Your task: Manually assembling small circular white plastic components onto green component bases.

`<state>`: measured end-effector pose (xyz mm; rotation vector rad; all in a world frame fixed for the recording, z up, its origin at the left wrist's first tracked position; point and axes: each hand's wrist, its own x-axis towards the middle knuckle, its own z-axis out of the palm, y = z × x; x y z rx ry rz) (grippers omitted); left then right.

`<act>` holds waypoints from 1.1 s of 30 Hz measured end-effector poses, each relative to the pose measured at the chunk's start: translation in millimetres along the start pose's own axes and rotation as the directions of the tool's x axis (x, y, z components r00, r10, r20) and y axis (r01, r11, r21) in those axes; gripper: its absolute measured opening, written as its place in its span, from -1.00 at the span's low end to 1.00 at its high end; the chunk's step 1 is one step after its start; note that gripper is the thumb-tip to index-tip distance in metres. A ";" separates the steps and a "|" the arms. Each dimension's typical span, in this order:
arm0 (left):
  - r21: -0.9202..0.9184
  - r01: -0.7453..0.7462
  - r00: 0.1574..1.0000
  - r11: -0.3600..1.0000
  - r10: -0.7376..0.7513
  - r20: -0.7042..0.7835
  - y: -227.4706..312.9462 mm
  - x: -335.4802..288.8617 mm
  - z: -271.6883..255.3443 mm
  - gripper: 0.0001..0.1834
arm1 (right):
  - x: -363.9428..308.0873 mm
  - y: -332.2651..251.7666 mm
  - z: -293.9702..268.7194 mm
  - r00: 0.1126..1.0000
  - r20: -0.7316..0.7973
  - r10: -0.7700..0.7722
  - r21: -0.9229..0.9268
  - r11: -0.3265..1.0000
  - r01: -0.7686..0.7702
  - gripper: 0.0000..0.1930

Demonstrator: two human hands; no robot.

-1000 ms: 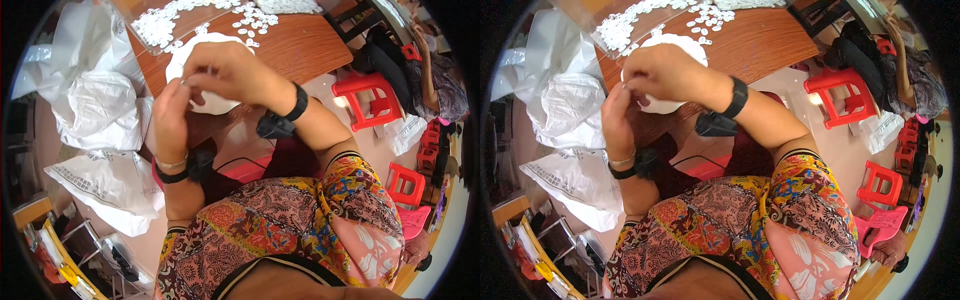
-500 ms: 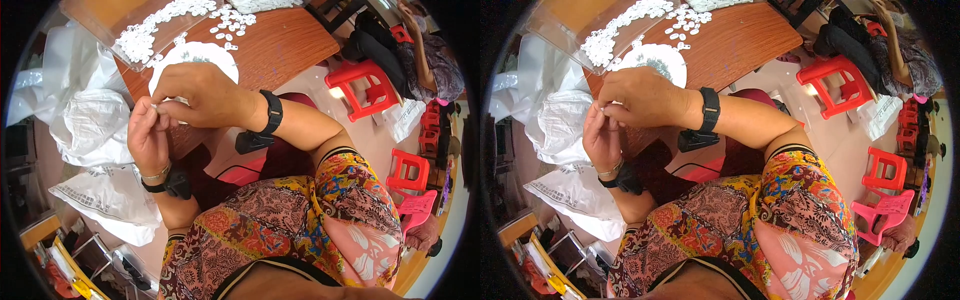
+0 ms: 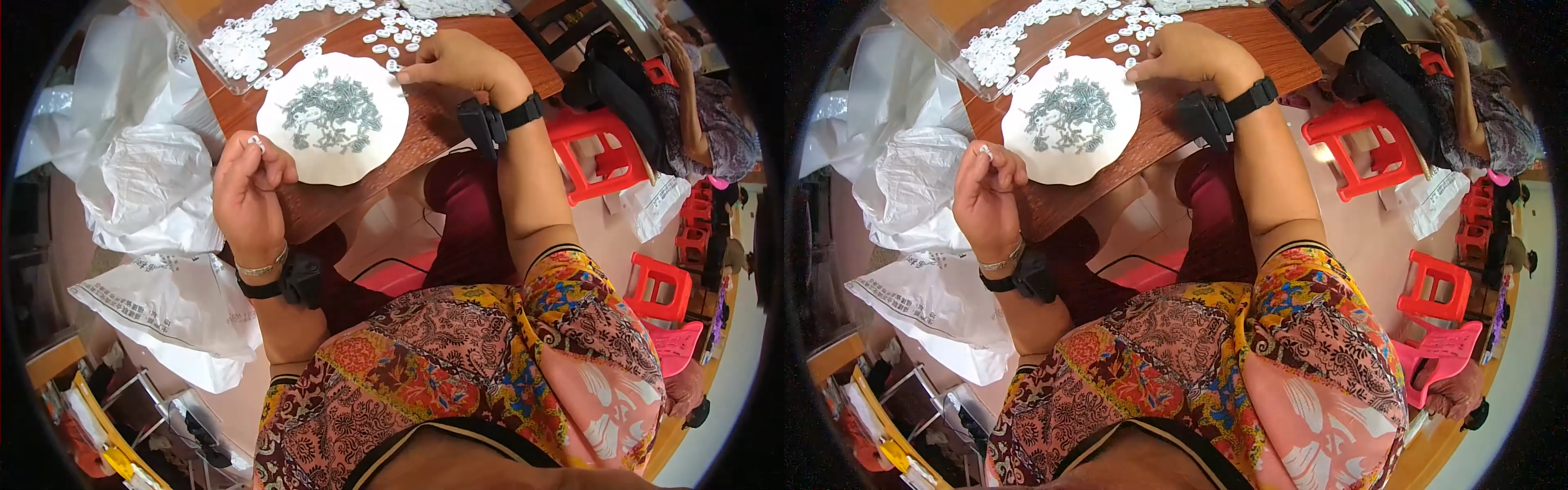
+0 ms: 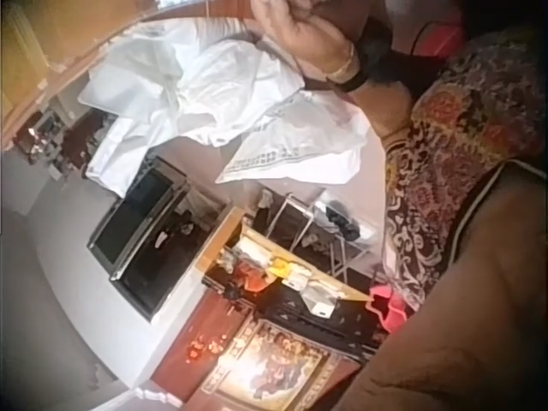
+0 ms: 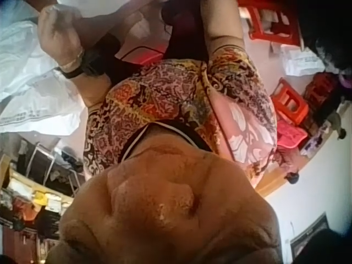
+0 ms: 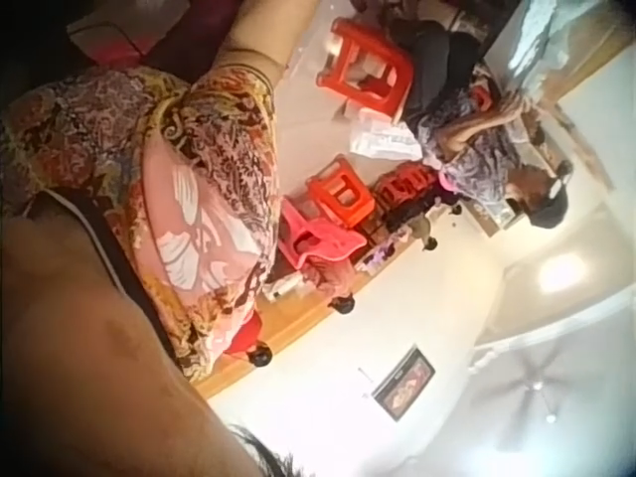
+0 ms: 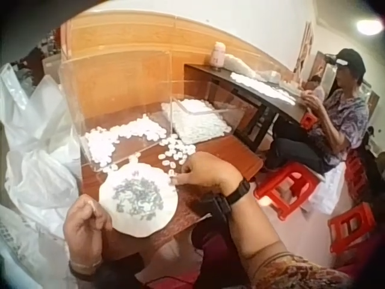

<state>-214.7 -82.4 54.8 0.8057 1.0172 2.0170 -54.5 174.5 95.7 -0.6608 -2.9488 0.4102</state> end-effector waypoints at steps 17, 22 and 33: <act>-0.065 0.031 0.987 0.997 -0.041 -0.157 1.7 -0.1 -3.3 -0.79 | 2.9 -0.4 15.5 0.999 0.041 0.029 0.186 0.982 -0.036 -0.69; -0.079 0.072 0.988 0.994 -0.082 -0.132 -4.5 -1.7 2.2 -0.79 | 10.8 -38.3 21.9 0.975 -0.186 -0.123 0.241 0.956 0.167 -0.67; 0.000 0.090 0.991 0.996 -0.089 -0.102 -15.1 -3.7 19.3 -0.78 | -2.9 -108.3 25.4 0.746 -0.441 -0.498 0.247 0.732 0.635 -0.71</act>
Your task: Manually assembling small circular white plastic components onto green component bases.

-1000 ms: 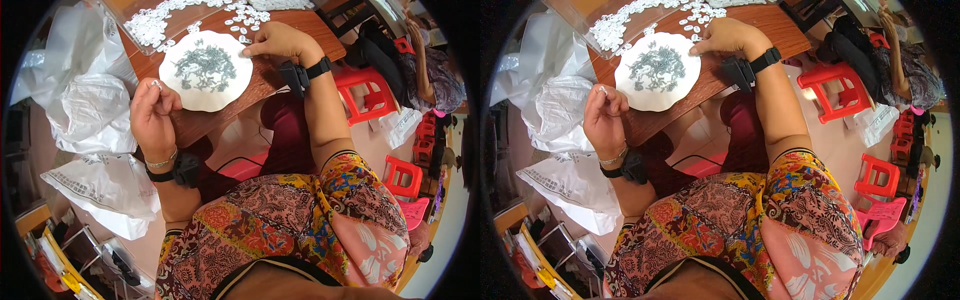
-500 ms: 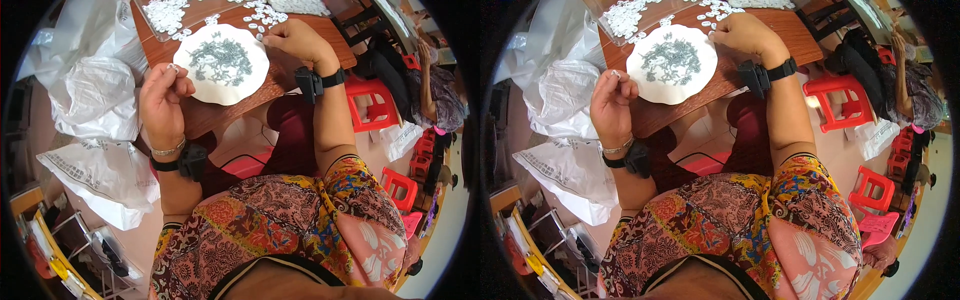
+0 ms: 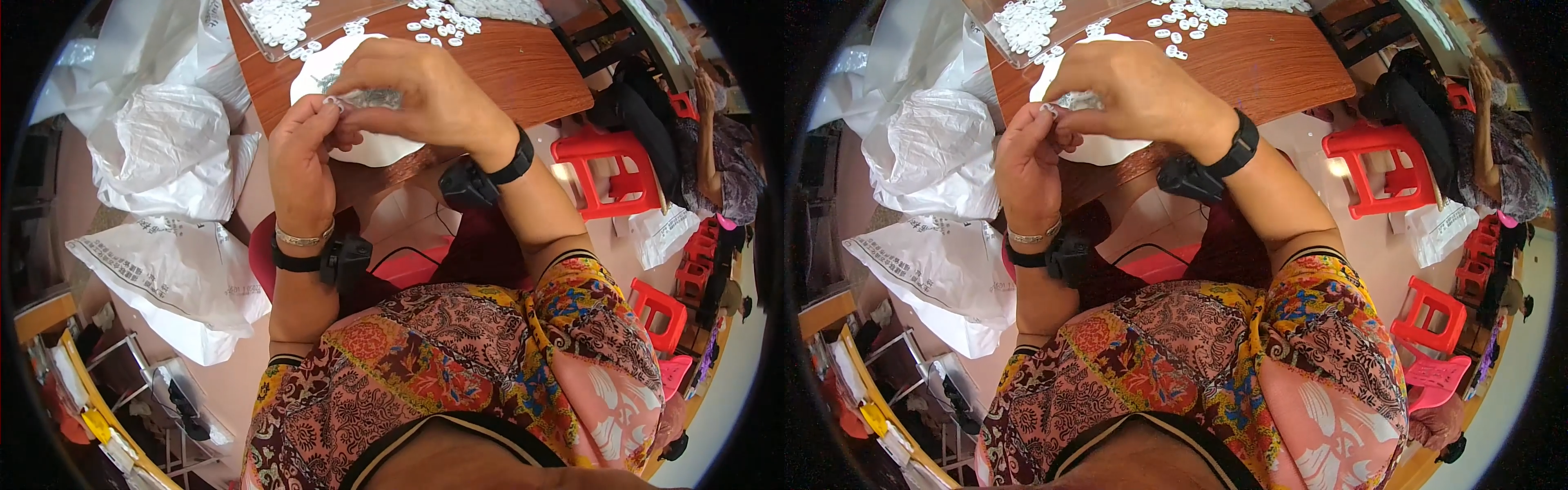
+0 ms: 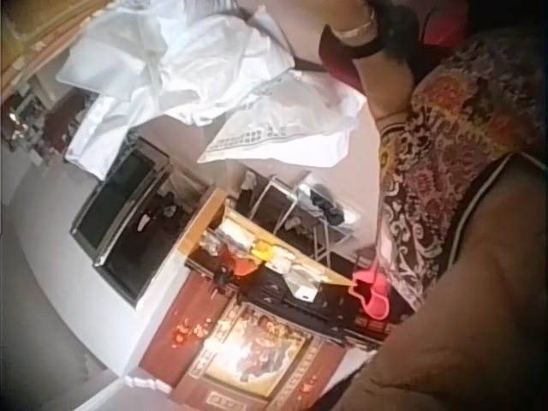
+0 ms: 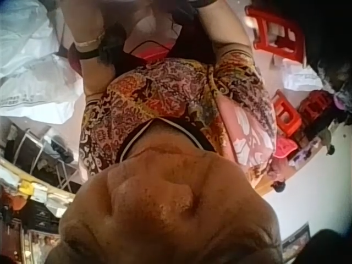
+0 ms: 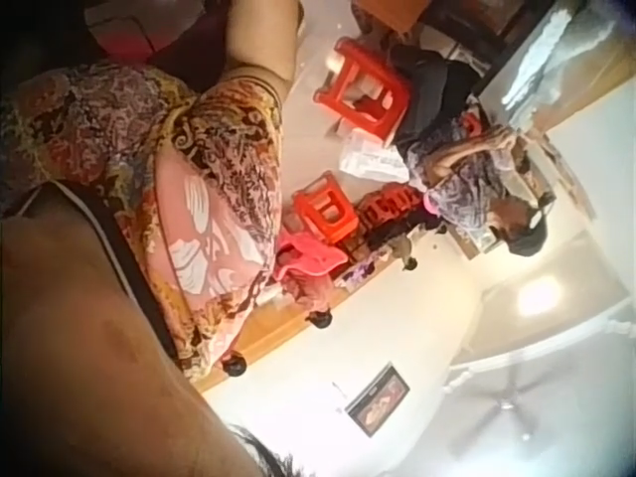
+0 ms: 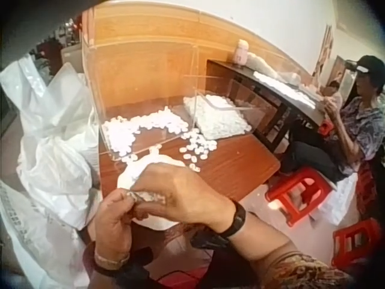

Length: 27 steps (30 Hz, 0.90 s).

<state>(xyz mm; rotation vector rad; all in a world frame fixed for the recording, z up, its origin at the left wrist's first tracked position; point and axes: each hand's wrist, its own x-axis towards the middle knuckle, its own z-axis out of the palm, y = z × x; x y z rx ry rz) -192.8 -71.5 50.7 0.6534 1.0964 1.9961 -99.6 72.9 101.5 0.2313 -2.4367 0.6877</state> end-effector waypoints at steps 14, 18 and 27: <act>0.425 -0.047 0.998 0.904 0.065 -0.027 13.0 -2.9 -5.4 -0.76 | -2.0 -1.6 0.7 0.996 0.012 -0.092 -0.126 0.988 0.093 -0.79; 0.290 -0.042 0.994 0.956 0.070 -0.087 13.1 -1.4 -7.4 -0.76 | -10.8 18.5 -5.2 0.964 0.239 0.113 -0.234 0.971 -0.055 -0.83; 0.209 -0.036 0.991 0.977 0.063 -0.121 14.1 1.8 -12.4 -0.76 | -15.7 39.9 23.1 0.921 0.302 0.245 -0.401 0.909 -0.110 -0.89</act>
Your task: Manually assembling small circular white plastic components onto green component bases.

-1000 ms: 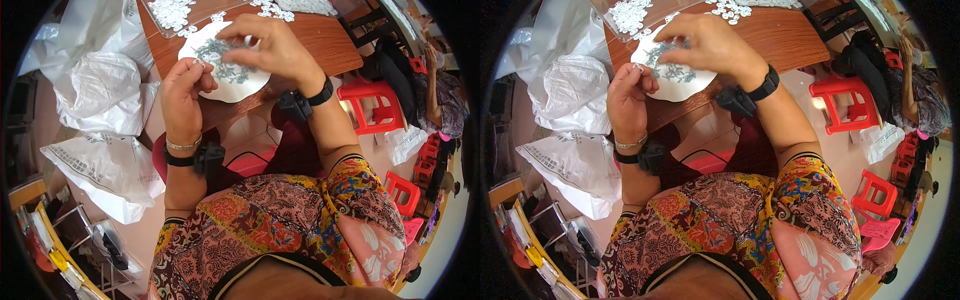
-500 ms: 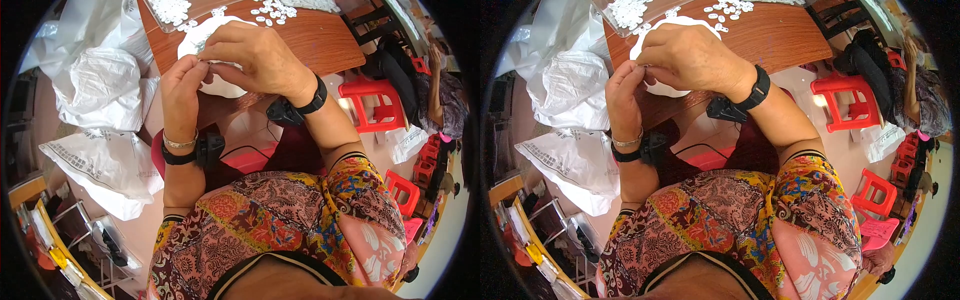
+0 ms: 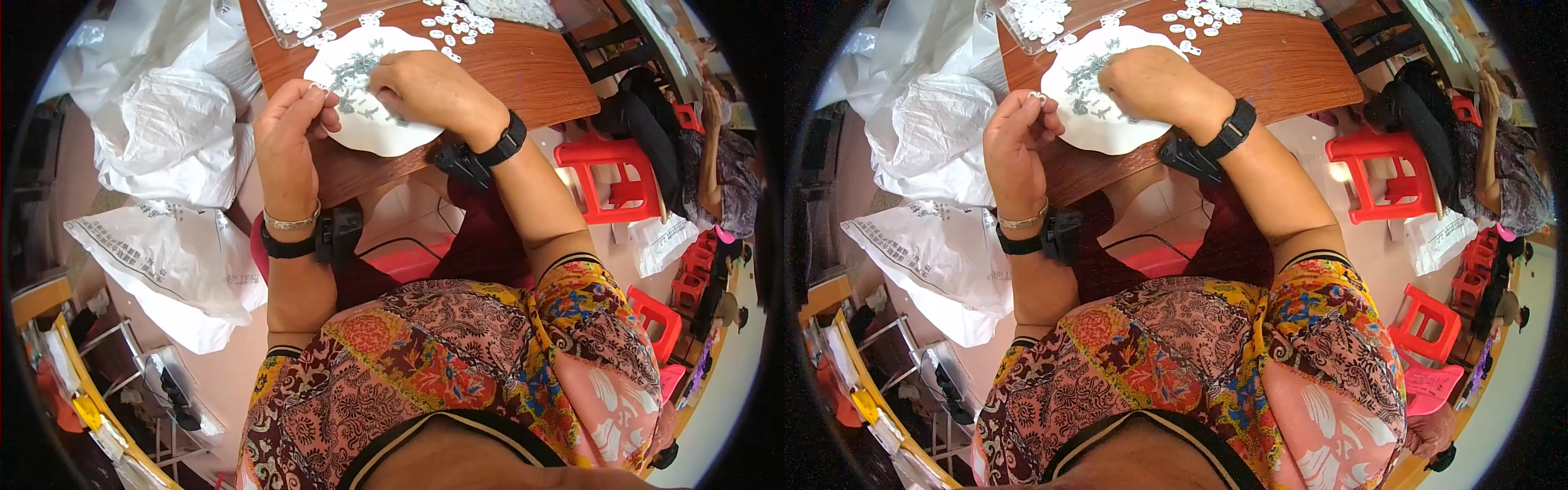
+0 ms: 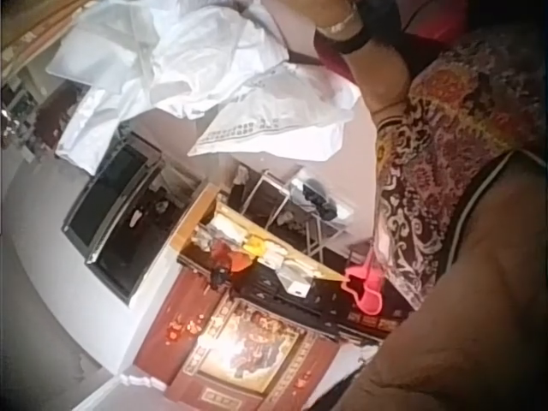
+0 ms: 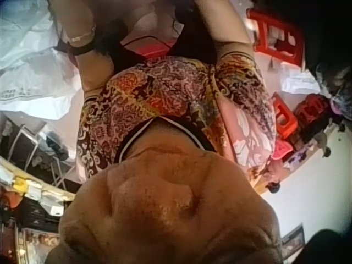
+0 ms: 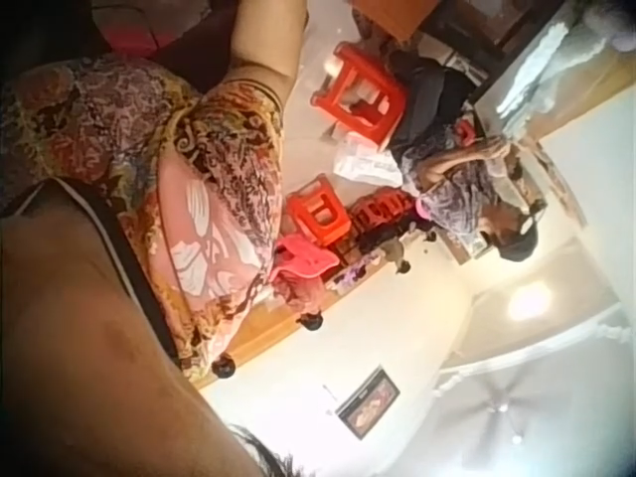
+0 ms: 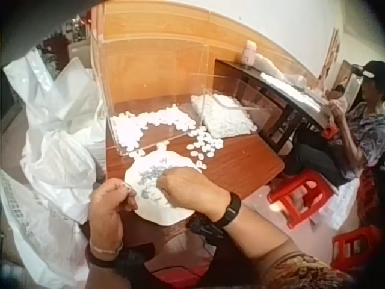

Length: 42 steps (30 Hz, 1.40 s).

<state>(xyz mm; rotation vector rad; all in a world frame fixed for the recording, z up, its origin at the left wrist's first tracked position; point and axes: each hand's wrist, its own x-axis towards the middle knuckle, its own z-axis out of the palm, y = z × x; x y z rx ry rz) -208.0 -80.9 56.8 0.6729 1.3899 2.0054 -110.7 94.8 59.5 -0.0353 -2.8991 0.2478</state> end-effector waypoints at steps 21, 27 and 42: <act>0.050 0.006 1.000 0.999 -0.007 0.025 -3.4 1.9 -0.7 -0.77 | 13.6 -12.2 14.1 0.995 -0.080 -0.053 -0.044 0.998 0.050 -0.92; 0.039 0.010 0.999 0.999 -0.012 0.033 -6.3 1.7 0.7 -0.77 | 7.4 -14.5 12.3 0.999 -0.046 -0.024 -0.088 0.996 0.020 -0.92; 0.081 -0.001 0.999 0.997 -0.003 0.050 -9.4 2.9 4.7 -0.74 | 1.7 -6.6 2.1 0.988 -0.148 -0.039 0.043 0.998 0.046 -0.92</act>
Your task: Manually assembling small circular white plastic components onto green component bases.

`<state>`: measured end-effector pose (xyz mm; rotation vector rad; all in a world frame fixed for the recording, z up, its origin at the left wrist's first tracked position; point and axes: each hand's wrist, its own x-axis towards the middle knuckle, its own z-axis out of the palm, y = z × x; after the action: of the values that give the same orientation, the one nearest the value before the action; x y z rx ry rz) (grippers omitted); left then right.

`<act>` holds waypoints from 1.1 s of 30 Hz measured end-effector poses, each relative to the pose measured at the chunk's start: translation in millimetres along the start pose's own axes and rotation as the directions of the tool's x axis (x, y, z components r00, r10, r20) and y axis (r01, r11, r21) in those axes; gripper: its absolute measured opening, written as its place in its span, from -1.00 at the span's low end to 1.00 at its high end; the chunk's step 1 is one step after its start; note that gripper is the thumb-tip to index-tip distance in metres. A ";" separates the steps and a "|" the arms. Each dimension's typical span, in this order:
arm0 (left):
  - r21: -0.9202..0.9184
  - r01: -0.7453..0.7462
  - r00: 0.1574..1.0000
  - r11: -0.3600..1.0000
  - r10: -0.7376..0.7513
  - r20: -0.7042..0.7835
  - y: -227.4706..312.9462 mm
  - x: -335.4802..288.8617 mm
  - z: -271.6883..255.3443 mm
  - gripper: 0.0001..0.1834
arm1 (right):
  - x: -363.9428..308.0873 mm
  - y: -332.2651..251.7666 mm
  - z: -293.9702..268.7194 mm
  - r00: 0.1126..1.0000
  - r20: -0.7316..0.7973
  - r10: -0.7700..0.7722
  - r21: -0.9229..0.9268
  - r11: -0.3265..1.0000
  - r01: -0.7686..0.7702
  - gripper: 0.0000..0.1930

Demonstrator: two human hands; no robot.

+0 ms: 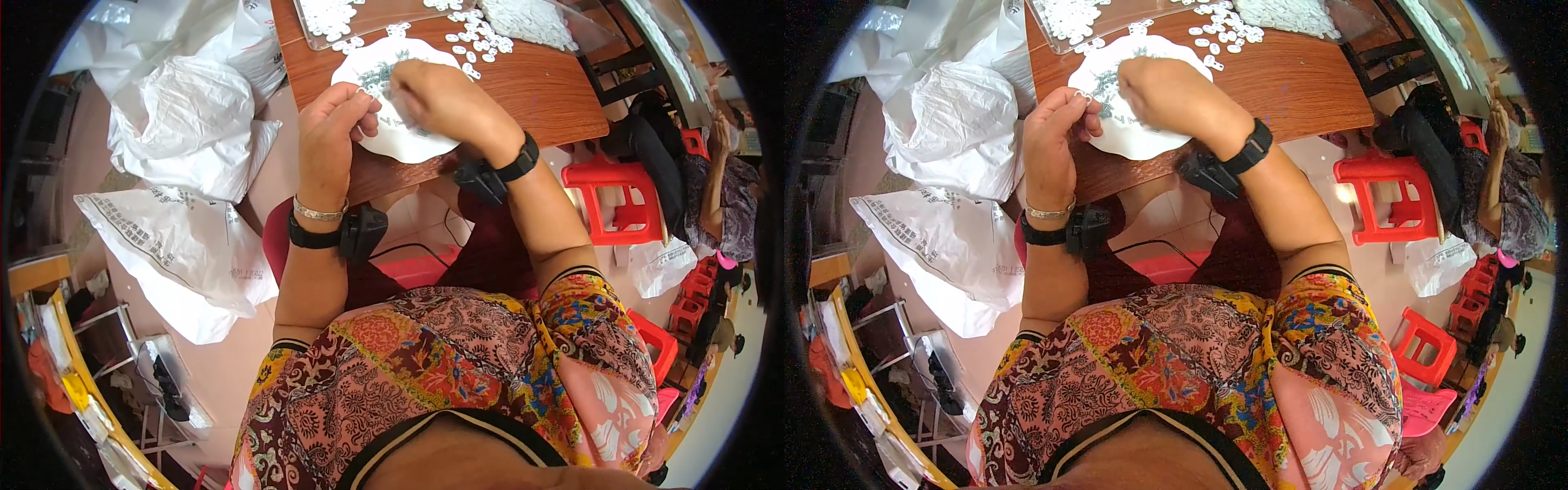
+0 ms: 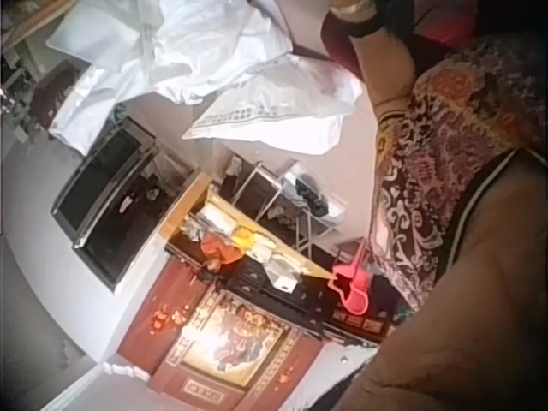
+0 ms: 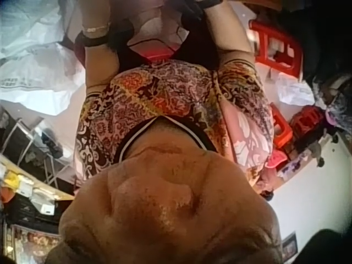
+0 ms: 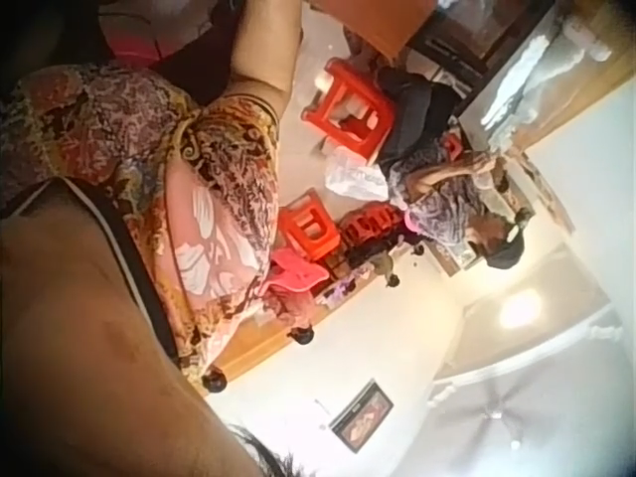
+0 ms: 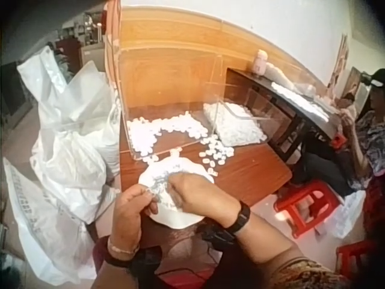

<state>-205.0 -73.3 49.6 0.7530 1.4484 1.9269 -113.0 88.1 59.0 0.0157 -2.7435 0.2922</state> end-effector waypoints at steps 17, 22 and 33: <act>-0.168 0.018 0.996 0.986 -0.004 0.087 4.8 -9.0 16.9 -0.73 | 6.0 -25.6 -14.5 0.908 0.188 0.374 0.949 0.168 -0.266 -0.85; -0.189 0.032 0.996 0.981 -0.017 0.083 1.9 -7.8 15.7 -0.72 | 5.4 -28.5 -14.6 0.919 0.202 0.338 0.944 0.184 -0.275 -0.86; -0.101 0.021 0.999 0.995 -0.018 0.030 -2.2 -5.4 8.9 -0.74 | 4.1 -14.5 -17.8 0.938 0.161 0.308 0.902 0.339 -0.267 -0.80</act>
<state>-194.5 -71.3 49.2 0.7149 1.3247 1.9509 -109.5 77.7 79.5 -0.1863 -2.1203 1.8726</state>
